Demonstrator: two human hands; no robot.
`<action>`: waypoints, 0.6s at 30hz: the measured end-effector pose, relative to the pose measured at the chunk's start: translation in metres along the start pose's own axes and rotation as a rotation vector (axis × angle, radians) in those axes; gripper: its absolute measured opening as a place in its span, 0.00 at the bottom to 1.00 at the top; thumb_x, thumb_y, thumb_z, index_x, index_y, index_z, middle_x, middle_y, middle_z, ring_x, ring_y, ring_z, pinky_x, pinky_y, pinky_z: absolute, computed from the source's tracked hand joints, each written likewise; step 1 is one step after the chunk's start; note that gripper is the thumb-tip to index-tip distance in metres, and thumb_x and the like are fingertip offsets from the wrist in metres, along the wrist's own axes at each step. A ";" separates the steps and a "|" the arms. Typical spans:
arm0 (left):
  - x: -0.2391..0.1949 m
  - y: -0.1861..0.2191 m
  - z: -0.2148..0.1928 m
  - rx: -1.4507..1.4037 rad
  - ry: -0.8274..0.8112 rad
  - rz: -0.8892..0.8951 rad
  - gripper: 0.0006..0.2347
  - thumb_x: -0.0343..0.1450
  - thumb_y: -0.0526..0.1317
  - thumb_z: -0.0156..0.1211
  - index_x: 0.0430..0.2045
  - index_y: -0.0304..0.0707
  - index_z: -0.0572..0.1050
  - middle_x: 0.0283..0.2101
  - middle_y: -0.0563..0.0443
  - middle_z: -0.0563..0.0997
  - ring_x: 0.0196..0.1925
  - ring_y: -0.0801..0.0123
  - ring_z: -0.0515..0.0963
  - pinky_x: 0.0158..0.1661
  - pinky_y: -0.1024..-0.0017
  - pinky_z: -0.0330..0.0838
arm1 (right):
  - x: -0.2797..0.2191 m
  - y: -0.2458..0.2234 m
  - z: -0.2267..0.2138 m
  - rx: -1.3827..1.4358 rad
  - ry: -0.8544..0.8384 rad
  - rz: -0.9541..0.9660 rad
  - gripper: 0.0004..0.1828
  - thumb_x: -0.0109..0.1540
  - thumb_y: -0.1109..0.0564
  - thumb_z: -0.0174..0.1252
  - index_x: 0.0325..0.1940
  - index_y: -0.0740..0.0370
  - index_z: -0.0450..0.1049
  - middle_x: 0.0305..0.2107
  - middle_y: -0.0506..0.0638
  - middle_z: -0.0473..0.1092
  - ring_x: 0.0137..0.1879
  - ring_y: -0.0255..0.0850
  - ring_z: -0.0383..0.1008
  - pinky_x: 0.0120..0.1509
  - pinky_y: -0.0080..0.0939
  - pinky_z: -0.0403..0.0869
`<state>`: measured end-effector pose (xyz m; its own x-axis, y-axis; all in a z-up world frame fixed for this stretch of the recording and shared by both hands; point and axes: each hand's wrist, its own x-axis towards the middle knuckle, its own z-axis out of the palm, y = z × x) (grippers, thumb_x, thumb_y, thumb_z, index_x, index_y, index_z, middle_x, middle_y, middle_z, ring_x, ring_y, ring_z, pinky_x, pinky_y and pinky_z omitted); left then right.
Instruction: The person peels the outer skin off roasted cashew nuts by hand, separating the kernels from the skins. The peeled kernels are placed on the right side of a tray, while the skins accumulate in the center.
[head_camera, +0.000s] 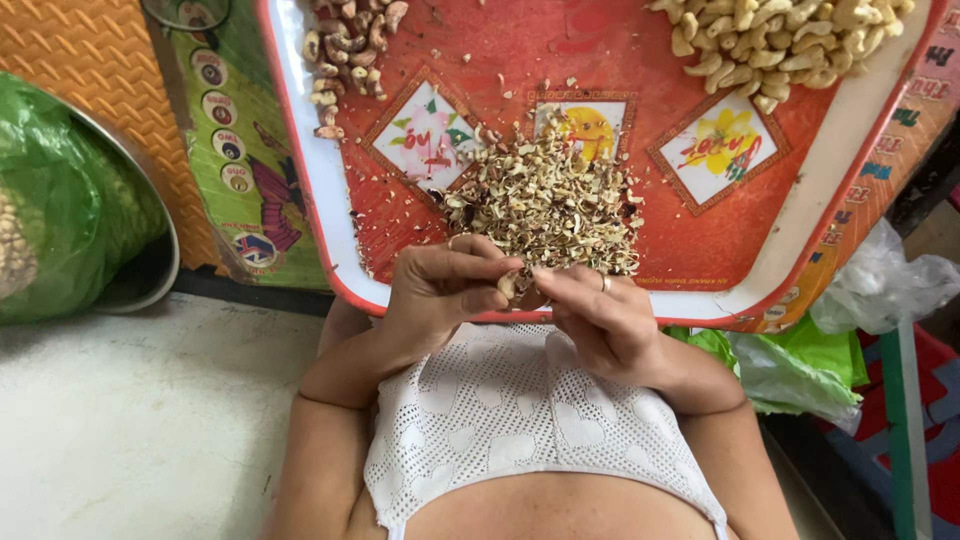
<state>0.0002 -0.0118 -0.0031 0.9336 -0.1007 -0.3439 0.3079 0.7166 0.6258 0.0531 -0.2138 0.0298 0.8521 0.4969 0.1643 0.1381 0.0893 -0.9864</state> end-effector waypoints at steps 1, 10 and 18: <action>0.000 0.001 0.002 0.002 0.005 0.005 0.12 0.65 0.23 0.71 0.41 0.25 0.82 0.35 0.32 0.82 0.37 0.60 0.86 0.40 0.61 0.87 | -0.003 0.003 -0.001 0.005 -0.005 -0.002 0.18 0.61 0.75 0.51 0.54 0.81 0.76 0.27 0.62 0.75 0.21 0.43 0.72 0.24 0.43 0.74; -0.003 0.004 0.007 -0.059 -0.007 -0.025 0.10 0.63 0.22 0.71 0.37 0.21 0.82 0.29 0.30 0.79 0.31 0.59 0.84 0.33 0.59 0.85 | -0.002 -0.003 -0.002 0.019 -0.082 -0.034 0.20 0.64 0.69 0.52 0.60 0.80 0.72 0.31 0.65 0.78 0.27 0.50 0.81 0.28 0.44 0.79; -0.001 0.000 0.001 -0.034 0.008 -0.012 0.09 0.63 0.22 0.71 0.35 0.23 0.83 0.26 0.30 0.78 0.28 0.57 0.83 0.31 0.60 0.86 | 0.014 -0.019 0.001 -0.079 -0.104 -0.035 0.22 0.64 0.73 0.52 0.63 0.76 0.71 0.34 0.64 0.78 0.30 0.51 0.83 0.29 0.45 0.80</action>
<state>-0.0001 -0.0123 -0.0016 0.9284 -0.1038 -0.3569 0.3122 0.7387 0.5974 0.0619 -0.2080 0.0510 0.7897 0.5818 0.1945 0.2099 0.0416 -0.9768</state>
